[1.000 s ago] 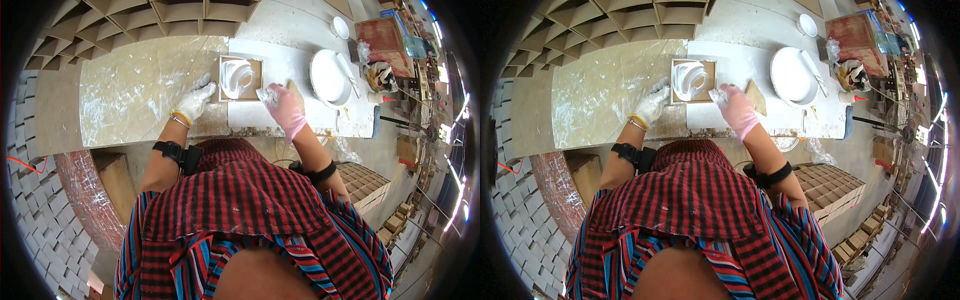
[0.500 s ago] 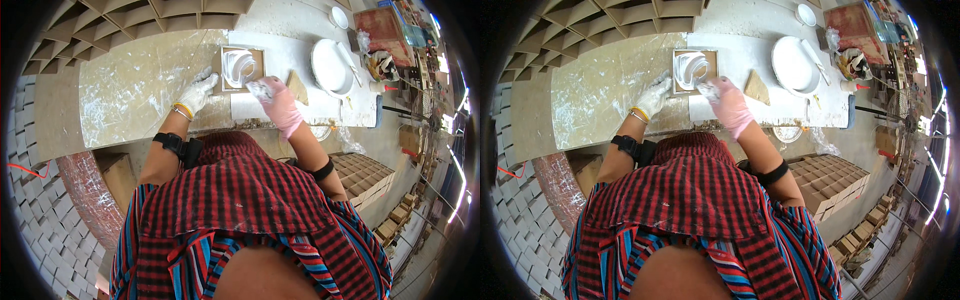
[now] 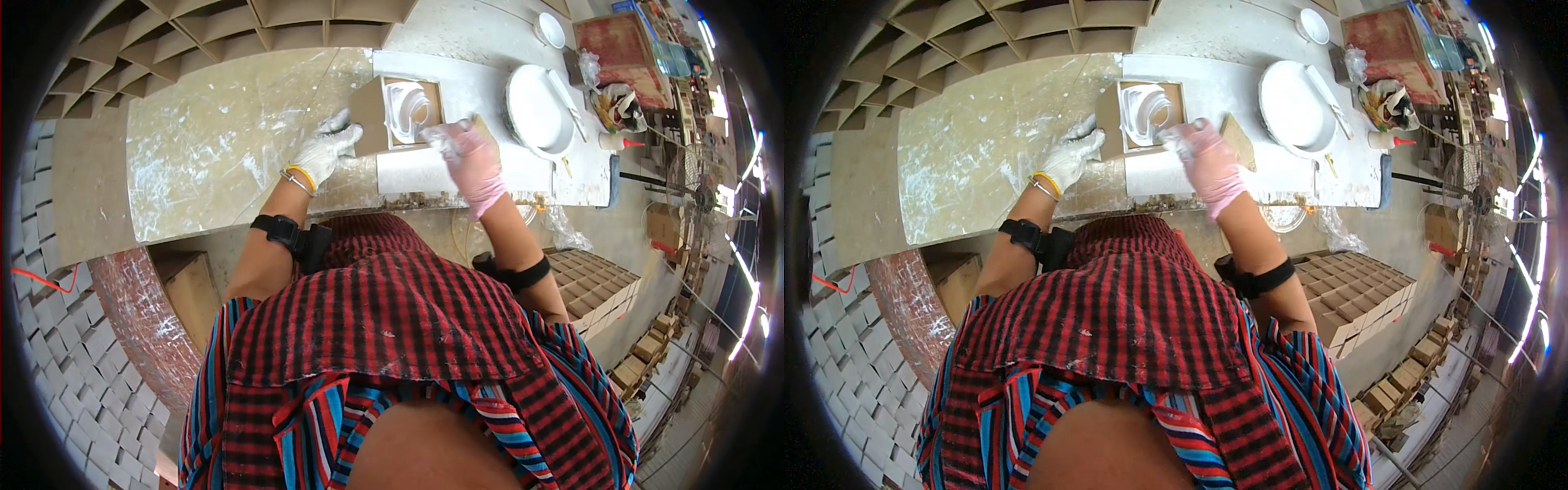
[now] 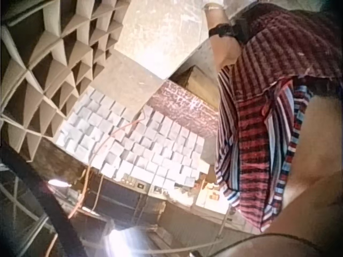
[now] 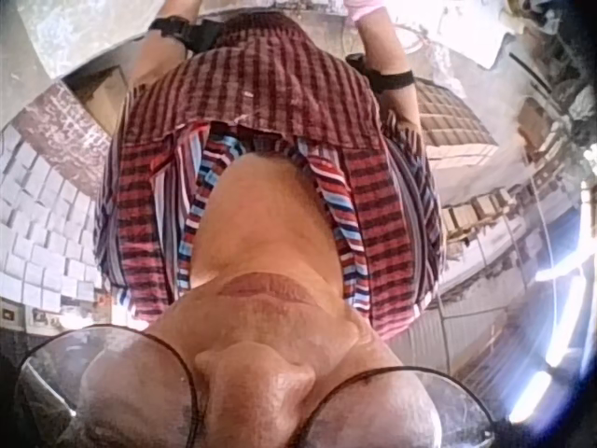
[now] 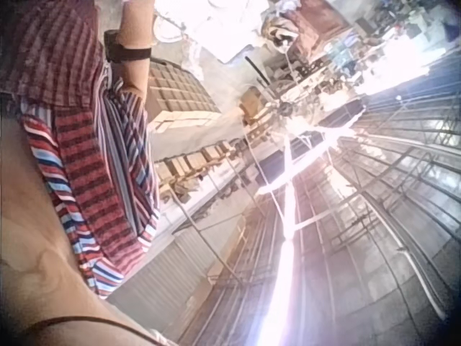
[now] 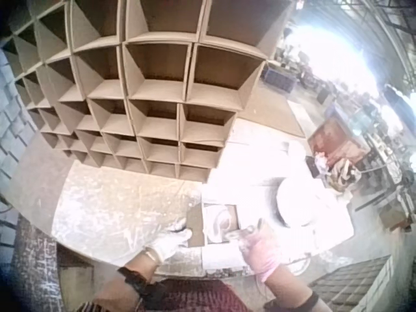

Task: The recorder is applying a white substance, likely glue or sealant, to the inside and outside of small square wooden boxes using a cloth and then stacking them.

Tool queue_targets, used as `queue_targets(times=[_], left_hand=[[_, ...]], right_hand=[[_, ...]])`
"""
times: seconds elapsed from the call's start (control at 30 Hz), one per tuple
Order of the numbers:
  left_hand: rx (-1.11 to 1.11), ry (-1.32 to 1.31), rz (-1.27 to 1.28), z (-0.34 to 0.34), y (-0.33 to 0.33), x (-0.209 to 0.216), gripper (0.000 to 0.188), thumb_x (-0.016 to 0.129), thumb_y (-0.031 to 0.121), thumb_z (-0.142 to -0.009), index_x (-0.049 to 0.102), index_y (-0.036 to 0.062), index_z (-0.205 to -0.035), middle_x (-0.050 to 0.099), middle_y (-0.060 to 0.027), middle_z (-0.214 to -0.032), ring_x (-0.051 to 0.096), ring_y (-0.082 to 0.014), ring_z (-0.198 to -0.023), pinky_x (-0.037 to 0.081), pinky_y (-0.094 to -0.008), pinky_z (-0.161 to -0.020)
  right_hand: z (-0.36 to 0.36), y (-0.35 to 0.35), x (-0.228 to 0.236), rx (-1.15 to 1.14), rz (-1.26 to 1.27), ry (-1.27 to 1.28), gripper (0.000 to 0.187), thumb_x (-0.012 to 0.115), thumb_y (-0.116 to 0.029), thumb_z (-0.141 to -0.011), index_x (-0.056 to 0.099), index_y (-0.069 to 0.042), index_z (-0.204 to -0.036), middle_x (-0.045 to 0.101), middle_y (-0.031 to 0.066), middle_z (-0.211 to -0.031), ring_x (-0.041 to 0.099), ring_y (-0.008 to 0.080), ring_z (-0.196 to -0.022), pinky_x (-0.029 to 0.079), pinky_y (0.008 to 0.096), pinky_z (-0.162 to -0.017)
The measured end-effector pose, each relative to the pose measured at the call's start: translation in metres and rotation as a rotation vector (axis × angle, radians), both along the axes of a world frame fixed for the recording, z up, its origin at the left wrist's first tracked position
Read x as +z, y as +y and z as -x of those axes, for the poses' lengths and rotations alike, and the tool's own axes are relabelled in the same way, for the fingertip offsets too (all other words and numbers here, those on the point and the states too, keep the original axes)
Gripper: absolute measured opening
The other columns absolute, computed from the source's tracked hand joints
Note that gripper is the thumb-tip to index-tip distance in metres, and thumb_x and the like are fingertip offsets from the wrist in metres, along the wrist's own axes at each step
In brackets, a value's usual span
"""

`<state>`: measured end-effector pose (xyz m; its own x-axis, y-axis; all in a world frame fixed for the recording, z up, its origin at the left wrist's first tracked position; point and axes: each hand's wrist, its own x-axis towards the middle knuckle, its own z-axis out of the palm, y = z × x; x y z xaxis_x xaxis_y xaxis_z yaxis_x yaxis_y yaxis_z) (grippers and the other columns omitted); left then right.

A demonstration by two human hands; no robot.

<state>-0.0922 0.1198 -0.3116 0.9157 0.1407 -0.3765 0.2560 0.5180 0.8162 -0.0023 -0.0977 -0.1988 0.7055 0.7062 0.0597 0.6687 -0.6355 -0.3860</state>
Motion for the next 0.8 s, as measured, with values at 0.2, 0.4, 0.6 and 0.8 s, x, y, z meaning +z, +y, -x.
queue_targets(times=[0.2, 0.4, 0.6, 0.8], left_hand=[[-0.031, 0.045, 0.066, -0.003, 0.005, 0.016, 0.051, 0.060, 0.022, -0.079, 0.041, 0.0088, -0.124, 0.050, -0.0030, -0.113, 0.053, -0.0152, -0.092, 0.047, -0.0289, -0.073], [-0.126, 0.128, 0.084, -0.008, 0.002, 0.023, 0.049, 0.062, 0.023, -0.077, 0.044, 0.0112, -0.121, 0.054, -0.0019, -0.104, 0.055, -0.0140, -0.084, 0.048, -0.0289, -0.070], [0.039, -0.026, 0.314, -0.007, -0.018, 0.012, 0.041, 0.058, 0.011, -0.080, 0.045, 0.0101, -0.118, 0.052, -0.0007, -0.098, 0.054, -0.0138, -0.083, 0.048, -0.0318, -0.075], [0.127, -0.007, 0.224, -0.010, -0.021, 0.009, 0.039, 0.054, 0.004, -0.081, 0.045, 0.0106, -0.118, 0.051, -0.0015, -0.101, 0.052, -0.0126, -0.086, 0.047, -0.0303, -0.074]], right_hand=[[0.001, 0.017, 0.005, -0.094, -0.079, 0.192, 0.026, 0.056, -0.009, -0.073, 0.056, -0.009, -0.100, 0.054, 0.0169, -0.099, 0.054, 0.0327, -0.089, 0.044, 0.0364, -0.078], [-0.032, 0.048, 0.014, -0.185, 0.088, -0.007, 0.034, 0.056, -0.016, -0.074, 0.051, -0.001, -0.104, 0.054, 0.0186, -0.100, 0.054, 0.0314, -0.092, 0.043, 0.0367, -0.081], [-0.032, 0.093, 0.015, -0.251, 0.014, 0.031, 0.043, 0.056, -0.021, -0.070, 0.052, -0.001, -0.108, 0.056, 0.0195, -0.102, 0.054, 0.0324, -0.094, 0.042, 0.0355, -0.083], [-0.045, 0.089, 0.017, -0.359, 0.111, 0.054, 0.042, 0.056, -0.023, -0.071, 0.054, -0.001, -0.106, 0.057, 0.0198, -0.100, 0.055, 0.0312, -0.093, 0.043, 0.0331, -0.082]])
